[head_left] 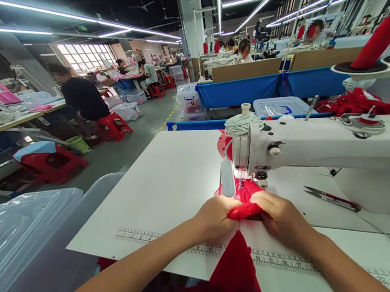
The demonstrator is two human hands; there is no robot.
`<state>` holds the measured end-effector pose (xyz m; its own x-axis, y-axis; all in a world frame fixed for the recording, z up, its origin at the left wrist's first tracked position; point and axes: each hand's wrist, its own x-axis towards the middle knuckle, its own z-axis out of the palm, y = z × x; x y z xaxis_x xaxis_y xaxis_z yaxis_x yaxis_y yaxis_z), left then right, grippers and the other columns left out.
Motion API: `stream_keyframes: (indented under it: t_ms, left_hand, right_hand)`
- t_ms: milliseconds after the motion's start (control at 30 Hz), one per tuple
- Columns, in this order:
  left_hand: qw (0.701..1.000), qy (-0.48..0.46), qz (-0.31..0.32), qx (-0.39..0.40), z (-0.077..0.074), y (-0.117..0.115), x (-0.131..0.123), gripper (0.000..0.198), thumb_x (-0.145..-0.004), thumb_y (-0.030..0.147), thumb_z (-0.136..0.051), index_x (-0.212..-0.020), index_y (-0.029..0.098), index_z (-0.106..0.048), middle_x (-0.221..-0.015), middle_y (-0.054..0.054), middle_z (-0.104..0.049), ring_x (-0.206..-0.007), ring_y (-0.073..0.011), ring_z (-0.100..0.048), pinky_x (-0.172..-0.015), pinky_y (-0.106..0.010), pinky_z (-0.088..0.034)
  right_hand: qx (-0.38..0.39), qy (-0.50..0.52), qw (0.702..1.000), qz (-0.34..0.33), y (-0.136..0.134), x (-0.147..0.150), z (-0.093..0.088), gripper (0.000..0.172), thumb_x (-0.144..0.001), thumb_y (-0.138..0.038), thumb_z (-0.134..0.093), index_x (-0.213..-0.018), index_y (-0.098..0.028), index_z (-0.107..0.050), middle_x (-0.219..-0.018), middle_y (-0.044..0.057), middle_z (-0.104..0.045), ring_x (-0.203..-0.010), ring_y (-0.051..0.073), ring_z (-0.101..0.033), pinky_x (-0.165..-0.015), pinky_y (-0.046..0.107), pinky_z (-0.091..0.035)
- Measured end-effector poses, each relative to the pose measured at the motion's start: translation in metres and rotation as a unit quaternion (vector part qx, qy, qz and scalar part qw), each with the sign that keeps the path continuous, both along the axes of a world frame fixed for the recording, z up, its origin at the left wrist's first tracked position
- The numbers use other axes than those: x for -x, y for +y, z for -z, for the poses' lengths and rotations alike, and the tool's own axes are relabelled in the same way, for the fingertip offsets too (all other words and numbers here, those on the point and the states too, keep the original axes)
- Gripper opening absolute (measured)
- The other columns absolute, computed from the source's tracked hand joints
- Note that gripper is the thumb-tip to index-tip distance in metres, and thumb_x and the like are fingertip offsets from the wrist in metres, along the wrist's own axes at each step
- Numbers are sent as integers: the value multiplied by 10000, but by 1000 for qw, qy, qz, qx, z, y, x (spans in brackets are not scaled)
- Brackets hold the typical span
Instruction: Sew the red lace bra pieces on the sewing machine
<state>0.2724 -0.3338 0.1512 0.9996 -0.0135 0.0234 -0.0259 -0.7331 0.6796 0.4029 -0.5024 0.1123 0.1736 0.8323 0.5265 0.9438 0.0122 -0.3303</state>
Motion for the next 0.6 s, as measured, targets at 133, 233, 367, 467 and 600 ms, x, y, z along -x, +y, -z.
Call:
stream_keyframes:
  t_ms: [133,233,367,467,600]
  left_hand:
    - [998,31,-25,44,-2,4,-8,203,-834,149,-274,-691,229,-154,-579,47,-260,-503,-96,-300,-492,-225,-342]
    - [999,23,-25,28,0,4,-9,212,-874,190,-268,-693,229,-165,-587,50,-255,-501,-93,-288,-478,-219,-348]
    - [998,-31,3,-54,10,-2,0,231,-832,258,-458,-666,211,-304,-660,29,-390,-600,-117,-373,-570,-251,-376]
    - [987,-78,25,-138,19,-6,6,174,-720,179,-563,-669,197,-397,-719,5,-440,-654,-139,-390,-615,-277,-367]
    - [965,-128,37,-224,29,-4,6,173,-727,18,-464,-663,178,-466,-688,-9,-433,-624,-143,-383,-576,-273,-321]
  right_hand:
    - [-20,47,998,48,7,-2,5,104,-893,-181,-476,-936,-215,-564,-861,62,-618,-728,187,-602,-633,300,-520]
    - [-21,46,997,60,8,-5,8,165,-924,-191,-433,-960,-217,-592,-852,56,-629,-693,177,-617,-589,285,-510]
    - [-15,53,998,27,1,-7,9,235,-879,-96,-411,-927,-231,-598,-1033,55,-680,-885,181,-660,-674,266,-515]
    - [1,58,998,13,-3,-8,7,268,-789,-26,-400,-837,-229,-566,-948,40,-677,-841,172,-651,-682,259,-506]
    - [13,48,999,3,-2,-8,5,334,-764,-54,-432,-1008,-220,-589,-992,69,-653,-836,182,-638,-681,268,-513]
